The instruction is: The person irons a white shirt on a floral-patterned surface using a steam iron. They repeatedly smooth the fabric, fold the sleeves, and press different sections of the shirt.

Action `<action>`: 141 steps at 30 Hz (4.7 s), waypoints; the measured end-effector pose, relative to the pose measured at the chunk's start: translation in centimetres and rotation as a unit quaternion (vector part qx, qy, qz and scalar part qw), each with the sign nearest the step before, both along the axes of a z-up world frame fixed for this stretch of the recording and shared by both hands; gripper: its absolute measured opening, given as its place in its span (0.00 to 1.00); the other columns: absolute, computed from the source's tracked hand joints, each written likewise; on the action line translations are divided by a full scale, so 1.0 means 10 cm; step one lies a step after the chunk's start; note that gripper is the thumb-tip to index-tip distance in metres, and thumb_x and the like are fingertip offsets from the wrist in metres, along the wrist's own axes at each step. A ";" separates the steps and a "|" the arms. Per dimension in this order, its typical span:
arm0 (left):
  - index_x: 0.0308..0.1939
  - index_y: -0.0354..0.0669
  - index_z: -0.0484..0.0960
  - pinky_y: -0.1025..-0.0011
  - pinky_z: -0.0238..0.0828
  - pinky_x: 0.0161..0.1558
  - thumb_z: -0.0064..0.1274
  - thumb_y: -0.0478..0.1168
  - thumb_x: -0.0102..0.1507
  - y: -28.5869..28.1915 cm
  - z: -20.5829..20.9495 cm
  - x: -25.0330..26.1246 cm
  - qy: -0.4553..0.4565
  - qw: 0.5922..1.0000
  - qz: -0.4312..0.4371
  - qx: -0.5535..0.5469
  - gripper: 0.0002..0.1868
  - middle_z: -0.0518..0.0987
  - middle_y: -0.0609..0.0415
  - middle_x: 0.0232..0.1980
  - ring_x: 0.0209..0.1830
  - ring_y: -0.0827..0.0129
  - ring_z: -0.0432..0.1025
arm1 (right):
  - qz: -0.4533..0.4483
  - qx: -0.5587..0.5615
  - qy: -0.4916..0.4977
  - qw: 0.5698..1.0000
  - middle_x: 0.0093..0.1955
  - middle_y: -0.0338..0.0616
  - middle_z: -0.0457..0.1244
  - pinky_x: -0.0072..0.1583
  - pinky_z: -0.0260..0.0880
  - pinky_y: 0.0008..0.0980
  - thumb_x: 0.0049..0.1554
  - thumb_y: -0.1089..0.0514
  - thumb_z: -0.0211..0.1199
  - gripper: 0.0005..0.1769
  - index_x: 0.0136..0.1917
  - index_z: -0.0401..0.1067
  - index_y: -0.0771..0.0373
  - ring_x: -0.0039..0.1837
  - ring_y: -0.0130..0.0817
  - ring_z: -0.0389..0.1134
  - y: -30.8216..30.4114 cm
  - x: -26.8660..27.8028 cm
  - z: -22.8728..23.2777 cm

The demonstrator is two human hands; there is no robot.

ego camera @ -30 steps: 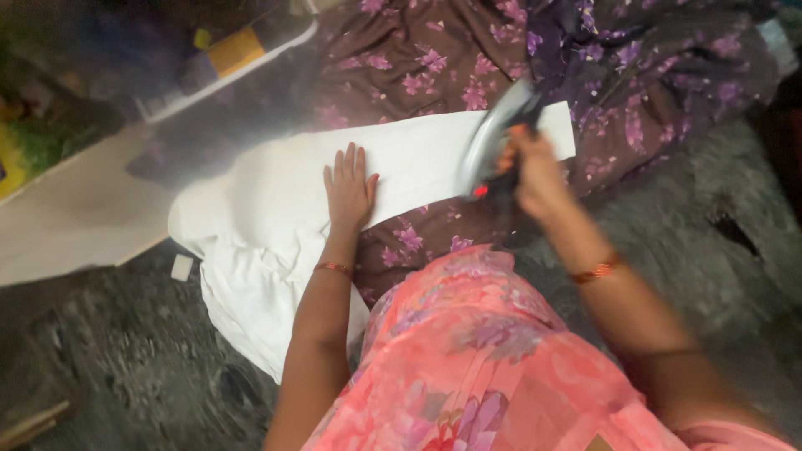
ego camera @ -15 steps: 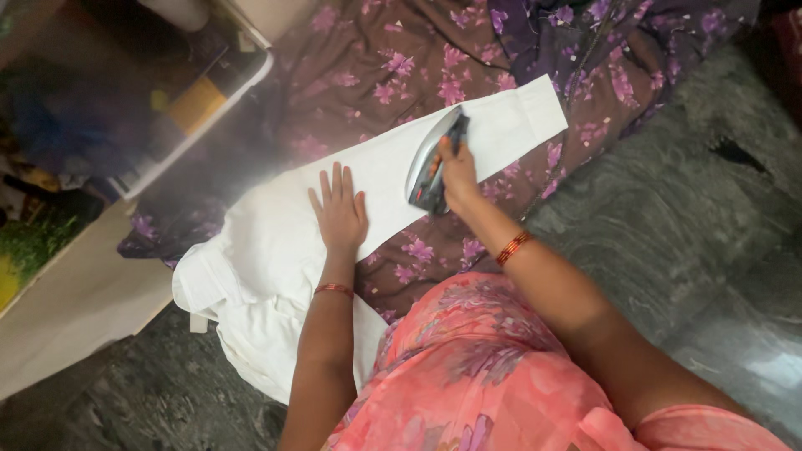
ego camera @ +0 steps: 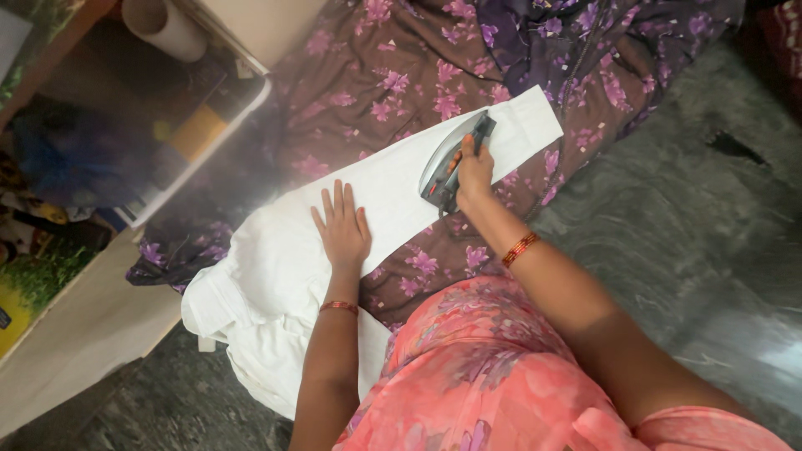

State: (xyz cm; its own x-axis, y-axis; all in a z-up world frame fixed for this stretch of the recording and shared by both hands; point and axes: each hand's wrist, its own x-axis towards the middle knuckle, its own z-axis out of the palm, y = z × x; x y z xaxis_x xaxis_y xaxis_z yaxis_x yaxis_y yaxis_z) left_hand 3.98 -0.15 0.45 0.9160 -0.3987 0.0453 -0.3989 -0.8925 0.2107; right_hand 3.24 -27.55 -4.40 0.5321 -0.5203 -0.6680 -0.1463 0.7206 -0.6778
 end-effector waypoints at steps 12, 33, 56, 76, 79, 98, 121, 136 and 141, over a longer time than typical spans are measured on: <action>0.77 0.42 0.63 0.38 0.35 0.77 0.35 0.46 0.72 -0.01 -0.01 0.00 -0.002 1.000 -0.001 0.013 0.29 0.58 0.50 0.82 0.82 0.47 0.49 | -0.062 -0.006 0.000 0.998 0.33 0.35 0.56 0.37 0.63 0.29 0.67 0.51 0.54 0.11 0.50 0.62 0.61 0.32 0.25 0.57 -0.09 0.18 -0.13; 0.77 0.40 0.64 0.39 0.34 0.77 0.36 0.47 0.72 -0.05 0.04 0.00 0.009 1.000 0.000 0.006 0.30 0.59 0.48 0.82 0.82 0.45 0.49 | -0.098 0.032 -0.005 0.995 0.34 0.35 0.56 0.37 0.63 0.29 0.67 0.53 0.52 0.10 0.55 0.61 0.61 0.33 0.25 0.56 0.07 -0.17 -0.07; 0.77 0.38 0.65 0.38 0.35 0.77 0.36 0.46 0.73 -0.05 0.08 -0.02 -0.004 1.000 -0.014 0.001 0.29 0.59 0.46 0.82 0.83 0.44 0.48 | -0.281 0.109 0.013 0.953 0.35 0.37 0.54 0.40 0.65 0.31 0.67 0.50 0.51 0.31 0.76 0.47 0.65 0.34 0.28 0.56 0.18 0.06 -0.21; 0.76 0.39 0.65 0.39 0.34 0.78 0.36 0.47 0.72 -0.06 0.06 0.00 0.006 1.000 -0.004 0.005 0.29 0.60 0.47 0.82 0.83 0.45 0.49 | -0.191 -0.007 -0.036 0.981 0.36 0.38 0.54 0.40 0.66 0.31 0.69 0.52 0.51 0.13 0.54 0.56 0.64 0.35 0.28 0.57 0.10 -0.02 -0.11; 0.76 0.38 0.64 0.39 0.34 0.77 0.37 0.47 0.72 -0.08 0.07 0.00 0.000 1.000 -0.005 0.011 0.30 0.60 0.46 0.82 0.83 0.46 0.49 | -0.169 0.045 -0.042 0.984 0.36 0.37 0.55 0.41 0.66 0.31 0.68 0.53 0.52 0.10 0.54 0.58 0.61 0.36 0.27 0.57 0.06 -0.18 0.06; 0.59 0.36 0.81 0.42 0.55 0.67 0.50 0.50 0.71 -1.48 -0.13 0.42 -0.028 0.991 -0.042 -0.121 0.21 0.79 0.39 0.62 0.64 0.43 0.70 | 0.273 -0.350 0.044 0.895 0.34 0.26 0.60 0.35 0.54 0.24 0.62 0.51 0.66 0.13 0.54 0.75 0.61 0.34 0.16 0.55 -2.25 -1.52 1.75; 0.54 0.30 0.80 0.61 0.75 0.48 0.56 0.46 0.67 -4.40 -2.23 2.89 0.186 0.866 0.049 -0.461 0.20 0.85 0.44 0.50 0.49 0.56 0.79 | 0.326 -0.442 0.014 0.836 0.34 0.29 0.59 0.39 0.54 0.24 0.66 0.50 0.67 0.14 0.47 0.73 0.63 0.37 0.16 0.56 -4.37 -1.60 1.28; 0.47 0.38 0.86 0.52 0.74 0.51 0.52 0.46 0.69 -2.32 -0.31 0.55 0.083 0.982 0.033 -0.169 0.15 0.83 0.37 0.46 0.48 0.42 0.78 | 0.300 -0.578 0.070 0.756 0.34 0.42 0.61 0.41 0.60 0.31 0.70 0.48 0.65 0.19 0.46 0.70 0.65 0.36 0.28 0.61 -4.71 -2.03 1.50; 0.48 0.38 0.86 0.53 0.73 0.48 0.50 0.45 0.71 -1.57 -0.17 0.33 0.059 0.974 0.072 -0.207 0.15 0.83 0.39 0.47 0.46 0.43 0.77 | 0.186 -0.556 0.107 0.803 0.35 0.41 0.60 0.42 0.61 0.31 0.69 0.47 0.64 0.18 0.46 0.69 0.63 0.37 0.28 0.61 -4.04 -2.28 2.02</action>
State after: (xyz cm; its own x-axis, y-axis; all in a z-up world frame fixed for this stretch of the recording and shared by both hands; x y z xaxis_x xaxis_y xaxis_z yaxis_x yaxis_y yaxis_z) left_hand 7.27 -15.84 -1.24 0.9694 -0.2365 0.0657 -0.2275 -0.7653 0.6021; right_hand -19.61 -67.98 15.76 0.7237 -0.6901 0.0020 -0.4111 -0.4335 -0.8020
